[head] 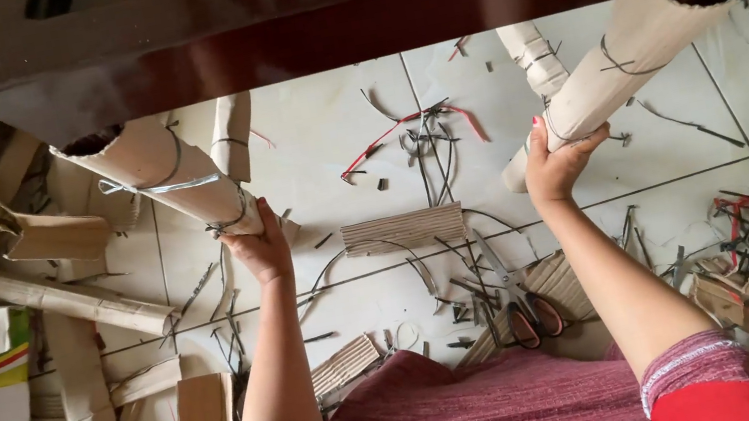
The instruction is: The person sits on the floor and assembles a chair frame by wrapping and tying strips of cardboard around the legs and crossbars. They use scissors to cut the strips and tie them with black and red string, securing the joints of the wooden frame.
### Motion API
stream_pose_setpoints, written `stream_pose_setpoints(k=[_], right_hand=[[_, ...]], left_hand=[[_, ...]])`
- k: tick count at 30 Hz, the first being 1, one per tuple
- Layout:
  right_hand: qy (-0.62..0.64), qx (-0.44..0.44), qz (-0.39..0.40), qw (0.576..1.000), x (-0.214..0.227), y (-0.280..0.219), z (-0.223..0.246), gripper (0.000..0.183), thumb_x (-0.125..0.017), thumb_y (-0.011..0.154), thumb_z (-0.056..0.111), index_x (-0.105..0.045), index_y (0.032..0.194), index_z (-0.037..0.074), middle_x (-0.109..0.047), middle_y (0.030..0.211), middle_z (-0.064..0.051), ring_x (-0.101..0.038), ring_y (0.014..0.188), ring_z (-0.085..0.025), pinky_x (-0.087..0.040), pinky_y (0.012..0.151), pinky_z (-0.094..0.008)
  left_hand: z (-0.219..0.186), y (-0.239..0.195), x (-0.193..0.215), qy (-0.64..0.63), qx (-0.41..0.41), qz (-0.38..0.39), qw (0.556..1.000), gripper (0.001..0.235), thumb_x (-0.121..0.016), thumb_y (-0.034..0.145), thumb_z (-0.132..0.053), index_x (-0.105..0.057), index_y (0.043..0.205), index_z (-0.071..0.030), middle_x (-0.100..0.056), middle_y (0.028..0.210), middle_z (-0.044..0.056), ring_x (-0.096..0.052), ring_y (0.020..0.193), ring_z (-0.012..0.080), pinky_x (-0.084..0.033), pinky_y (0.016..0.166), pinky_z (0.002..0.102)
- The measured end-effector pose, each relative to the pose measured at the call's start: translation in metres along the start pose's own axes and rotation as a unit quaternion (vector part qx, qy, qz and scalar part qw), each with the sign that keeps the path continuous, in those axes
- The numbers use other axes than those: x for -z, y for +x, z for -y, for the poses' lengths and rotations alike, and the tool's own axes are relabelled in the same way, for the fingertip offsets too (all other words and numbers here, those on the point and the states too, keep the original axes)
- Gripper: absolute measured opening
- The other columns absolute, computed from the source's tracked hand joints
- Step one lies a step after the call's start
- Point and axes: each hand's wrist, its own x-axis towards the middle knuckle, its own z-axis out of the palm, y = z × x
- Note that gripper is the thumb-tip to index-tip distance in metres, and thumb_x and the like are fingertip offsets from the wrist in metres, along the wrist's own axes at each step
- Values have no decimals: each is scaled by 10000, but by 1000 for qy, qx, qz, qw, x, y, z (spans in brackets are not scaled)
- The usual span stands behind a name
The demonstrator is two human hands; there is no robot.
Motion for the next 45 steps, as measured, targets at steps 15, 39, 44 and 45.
stream_pose_setpoints(k=[15, 39, 44, 45], right_hand=[[-13, 17, -10, 1000, -59, 16, -17, 1107, -915, 982, 257, -38, 1596, -24, -391, 1424, -391, -506, 1324, -541, -402, 1122, -543], [-16, -95, 252, 963, 47, 51, 68, 1014, -883, 902, 171, -105, 1549, 107, -298, 1648, -213, -400, 1518, -404, -304, 1172, -570], [-3, 99, 287, 953, 146, -15, 122, 448, -802, 807, 133, -584, 1196, 94, -569, 1245, -88, -536, 1192, -307, -411, 941, -467], [-40, 91, 301, 948, 163, -45, 112, 431, -836, 728, 260, -680, 1127, 211, -598, 1275, 18, -541, 1250, -256, -361, 956, -453]], left_hand=[[31, 32, -45, -27, -30, -5, 999, 695, -864, 922, -321, -459, 1352, 45, -668, 1189, 281, -656, 1164, 404, -520, 996, 464], [-159, 67, 50, 99, 171, 413, 889, 1066, -748, 940, -259, 85, 1584, -98, 25, 1684, 221, -351, 1457, 513, -356, 1138, 597], [-281, -13, 130, 43, 24, 449, 892, 948, -797, 911, -147, -124, 1556, 24, -264, 1559, 380, -291, 1442, 542, -294, 1189, 599], [-312, -33, 148, 24, 28, 432, 901, 959, -827, 862, -116, -187, 1569, -12, -379, 1490, 424, -433, 1348, 613, -404, 1111, 673]])
